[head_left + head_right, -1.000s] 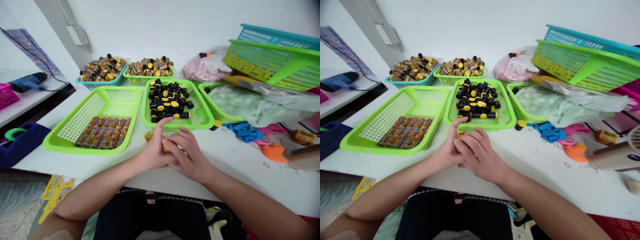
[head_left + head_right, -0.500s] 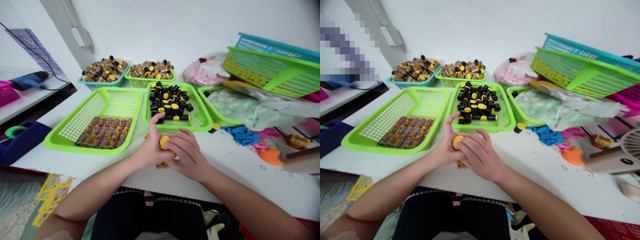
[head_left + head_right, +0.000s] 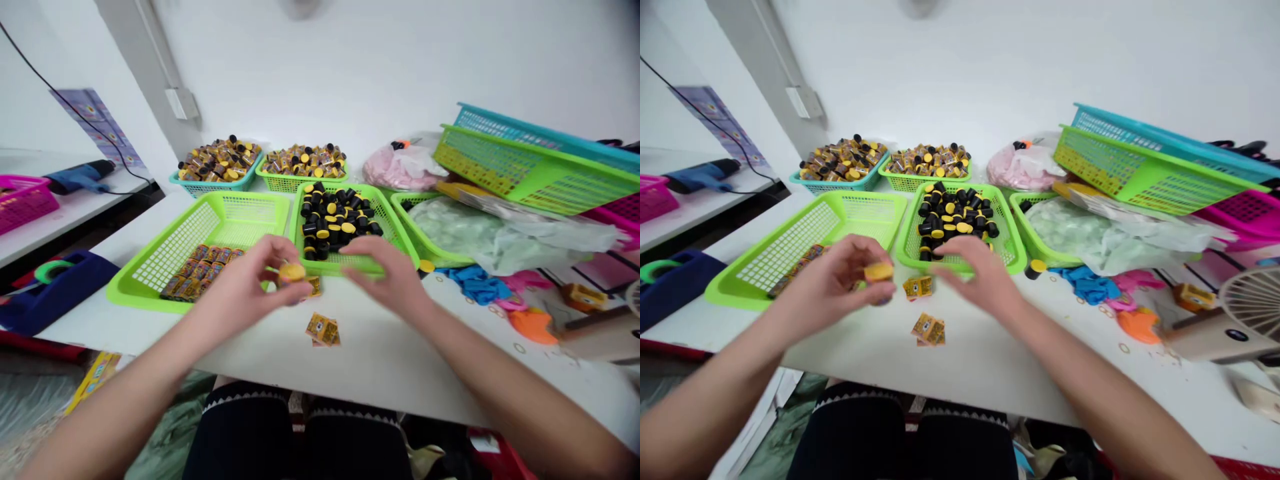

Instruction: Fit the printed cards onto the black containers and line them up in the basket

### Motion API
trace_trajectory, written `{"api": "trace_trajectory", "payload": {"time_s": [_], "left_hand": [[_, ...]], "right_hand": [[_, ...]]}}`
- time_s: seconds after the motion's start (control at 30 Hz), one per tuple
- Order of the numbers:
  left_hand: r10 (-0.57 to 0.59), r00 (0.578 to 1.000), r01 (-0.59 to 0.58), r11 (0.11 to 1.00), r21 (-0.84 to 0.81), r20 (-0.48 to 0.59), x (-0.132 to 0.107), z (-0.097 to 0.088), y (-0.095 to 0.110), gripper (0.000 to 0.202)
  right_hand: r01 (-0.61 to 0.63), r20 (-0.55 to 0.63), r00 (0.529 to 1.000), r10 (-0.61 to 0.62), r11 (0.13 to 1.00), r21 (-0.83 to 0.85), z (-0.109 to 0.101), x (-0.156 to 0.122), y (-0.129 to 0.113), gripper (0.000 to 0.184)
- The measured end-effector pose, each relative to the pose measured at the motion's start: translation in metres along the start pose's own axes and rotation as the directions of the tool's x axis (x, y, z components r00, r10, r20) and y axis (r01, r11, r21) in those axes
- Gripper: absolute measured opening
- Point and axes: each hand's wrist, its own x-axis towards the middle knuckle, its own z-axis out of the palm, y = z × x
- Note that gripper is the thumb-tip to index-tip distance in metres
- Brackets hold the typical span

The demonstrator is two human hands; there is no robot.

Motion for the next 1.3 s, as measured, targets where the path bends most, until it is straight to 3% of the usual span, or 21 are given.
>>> {"api": "trace_trajectory", "payload": {"time_s": [0.03, 0.07, 0.1, 0.17, 0.27, 0.37, 0.4, 0.5, 0.57, 0.63, 0.73, 0.83, 0.9, 0.93, 0.97, 1.0, 1.03, 1.07, 1.13, 1.2, 1.3], "left_hand": [[-0.055, 0.998, 0.055, 0.997, 0.059, -0.002, 0.006, -0.014, -0.003, 0.035], [-0.094, 0.996, 0.094, 0.986, 0.139, -0.008, 0.015, -0.028, -0.008, 0.034], [-0.114, 0.993, 0.117, 0.965, 0.233, -0.028, 0.025, -0.04, -0.015, 0.032], [-0.141, 0.987, 0.161, 0.905, 0.395, -0.078, 0.05, -0.061, -0.033, 0.028], [-0.253, 0.962, 0.268, 0.797, 0.542, -0.104, 0.086, -0.075, -0.06, 0.024], [-0.313, 0.944, 0.306, 0.704, 0.641, -0.108, 0.11, -0.071, -0.082, 0.023], [-0.32, 0.941, 0.309, 0.689, 0.656, -0.108, 0.115, -0.067, -0.088, 0.023], [-0.343, 0.936, 0.297, 0.67, 0.681, -0.071, 0.122, -0.054, -0.103, 0.024], [-0.357, 0.933, 0.275, 0.658, 0.701, -0.03, 0.123, -0.046, -0.111, 0.021], [-0.365, 0.931, 0.246, 0.642, 0.727, 0.008, 0.124, -0.044, -0.115, 0.019], [-0.35, 0.936, 0.208, 0.603, 0.77, 0.022, 0.122, -0.044, -0.107, 0.03], [-0.241, 0.97, 0.144, 0.586, 0.798, 0.002, 0.098, -0.033, -0.081, 0.046], [-0.027, 0.996, -0.05, 0.593, 0.804, 0.082, 0.064, -0.009, -0.06, 0.049], [0.126, 0.973, -0.232, 0.569, 0.789, 0.196, 0.043, 0.007, -0.053, 0.05], [0.227, 0.922, -0.386, 0.523, 0.76, 0.312, 0.019, 0.026, -0.048, 0.05], [0.283, 0.878, -0.479, 0.479, 0.736, 0.387, -0.004, 0.046, -0.046, 0.052], [0.296, 0.852, -0.524, 0.442, 0.728, 0.433, -0.026, 0.065, -0.048, 0.064], [0.282, 0.852, -0.522, 0.415, 0.745, 0.44, -0.046, 0.082, -0.052, 0.077], [0.264, 0.856, -0.516, 0.376, 0.77, 0.445, -0.079, 0.107, -0.062, 0.086], [0.297, 0.856, -0.508, 0.321, 0.8, 0.424, -0.105, 0.116, -0.069, 0.07], [0.379, 0.803, -0.564, 0.232, 0.792, 0.46, -0.132, 0.107, -0.062, 0.039]], "right_hand": [[-0.172, 0.146, 0.971, 0.19, 0.977, -0.123, -0.003, 0.012, 0.018, 0.02], [-0.277, 0.292, 0.884, 0.364, 0.913, -0.299, -0.005, 0.023, 0.037, 0.022], [-0.271, 0.426, 0.764, 0.485, 0.84, -0.47, -0.005, 0.032, 0.055, 0.025], [-0.248, 0.518, 0.649, 0.557, 0.799, -0.548, 0.001, 0.043, 0.081, 0.033], [-0.211, 0.595, 0.582, 0.555, 0.809, -0.549, 0.011, 0.045, 0.096, 0.036], [-0.19, 0.63, 0.565, 0.532, 0.827, -0.529, 0.004, 0.041, 0.09, 0.028], [-0.203, 0.614, 0.585, 0.529, 0.829, -0.521, -0.003, 0.039, 0.087, 0.026], [-0.358, 0.434, 0.729, 0.529, 0.835, -0.417, -0.027, 0.03, 0.075, 0.034], [-0.514, 0.258, 0.789, 0.558, 0.829, -0.219, -0.037, 0.021, 0.066, 0.039], [-0.629, 0.096, 0.777, 0.622, 0.775, 0.064, -0.039, 0.01, 0.058, 0.047], [-0.598, -0.084, 0.707, 0.702, 0.657, 0.459, -0.035, -0.005, 0.051, 0.053], [-0.561, -0.126, 0.67, 0.732, 0.61, 0.56, -0.032, -0.012, 0.049, 0.046], [-0.583, -0.144, 0.652, 0.744, 0.614, 0.532, -0.032, -0.014, 0.049, 0.042], [-0.589, -0.152, 0.65, 0.744, 0.62, 0.518, -0.031, -0.014, 0.049, 0.042], [-0.591, -0.15, 0.656, 0.74, 0.627, 0.508, -0.03, -0.014, 0.049, 0.041], [-0.59, -0.139, 0.666, 0.732, 0.632, 0.502, -0.028, -0.015, 0.049, 0.042], [-0.589, -0.121, 0.68, 0.724, 0.636, 0.498, -0.026, -0.015, 0.048, 0.042], [-0.589, -0.103, 0.692, 0.715, 0.642, 0.491, -0.024, -0.016, 0.047, 0.044], [-0.583, -0.089, 0.711, 0.697, 0.656, 0.479, -0.02, -0.017, 0.045, 0.045], [-0.578, -0.076, 0.724, 0.686, 0.663, 0.476, -0.019, -0.018, 0.042, 0.045], [-0.578, -0.05, 0.733, 0.678, 0.661, 0.479, -0.019, -0.018, 0.038, 0.044]]}}
